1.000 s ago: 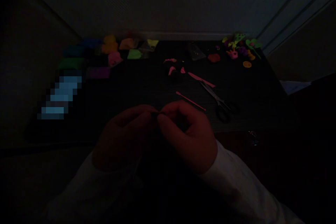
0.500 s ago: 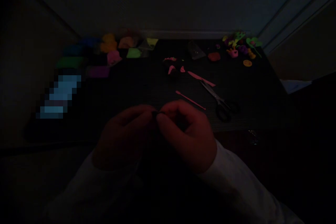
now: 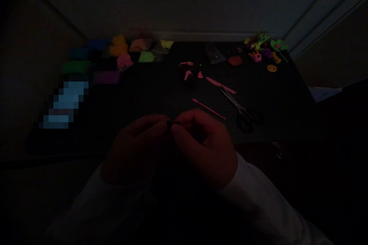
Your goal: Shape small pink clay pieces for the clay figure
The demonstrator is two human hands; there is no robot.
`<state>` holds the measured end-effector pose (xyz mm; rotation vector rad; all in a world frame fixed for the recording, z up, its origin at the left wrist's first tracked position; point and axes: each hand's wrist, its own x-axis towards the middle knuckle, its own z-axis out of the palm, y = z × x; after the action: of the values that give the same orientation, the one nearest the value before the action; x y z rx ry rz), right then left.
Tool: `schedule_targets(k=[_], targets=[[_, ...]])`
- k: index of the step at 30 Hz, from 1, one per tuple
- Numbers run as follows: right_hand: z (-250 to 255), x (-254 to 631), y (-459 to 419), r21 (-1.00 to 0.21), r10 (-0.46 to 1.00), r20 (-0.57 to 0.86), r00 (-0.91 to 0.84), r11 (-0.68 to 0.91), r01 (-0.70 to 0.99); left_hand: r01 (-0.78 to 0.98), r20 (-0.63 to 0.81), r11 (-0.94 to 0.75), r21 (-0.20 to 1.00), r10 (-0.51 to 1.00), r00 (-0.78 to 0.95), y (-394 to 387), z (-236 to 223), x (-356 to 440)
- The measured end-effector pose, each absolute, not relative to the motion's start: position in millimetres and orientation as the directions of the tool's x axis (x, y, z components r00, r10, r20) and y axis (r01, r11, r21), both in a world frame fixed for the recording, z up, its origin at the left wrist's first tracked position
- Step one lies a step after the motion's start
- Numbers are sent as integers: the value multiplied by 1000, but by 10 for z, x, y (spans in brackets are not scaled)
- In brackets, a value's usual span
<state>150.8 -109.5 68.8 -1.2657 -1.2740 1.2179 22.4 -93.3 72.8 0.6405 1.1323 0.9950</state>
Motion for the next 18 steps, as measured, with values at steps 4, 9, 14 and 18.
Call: schedule_targets(k=[4,9,14,18], targets=[[694,1503,-1100,-995,999,-41,-20,-39,95,-315,-438,446,838,893,100,-928,711,222],[687,1505,-1095,-996,998,-56,-34,-53,76,-339,-460,484,807,874,156,-919,684,187],[681,1518,-1098,-995,998,-52,-37,-49,85,-330,-450,480,813,877,167,-918,694,189],[677,1517,-1099,-995,999,-33,-33,-30,90,-291,-426,442,848,897,120,-924,702,200]])
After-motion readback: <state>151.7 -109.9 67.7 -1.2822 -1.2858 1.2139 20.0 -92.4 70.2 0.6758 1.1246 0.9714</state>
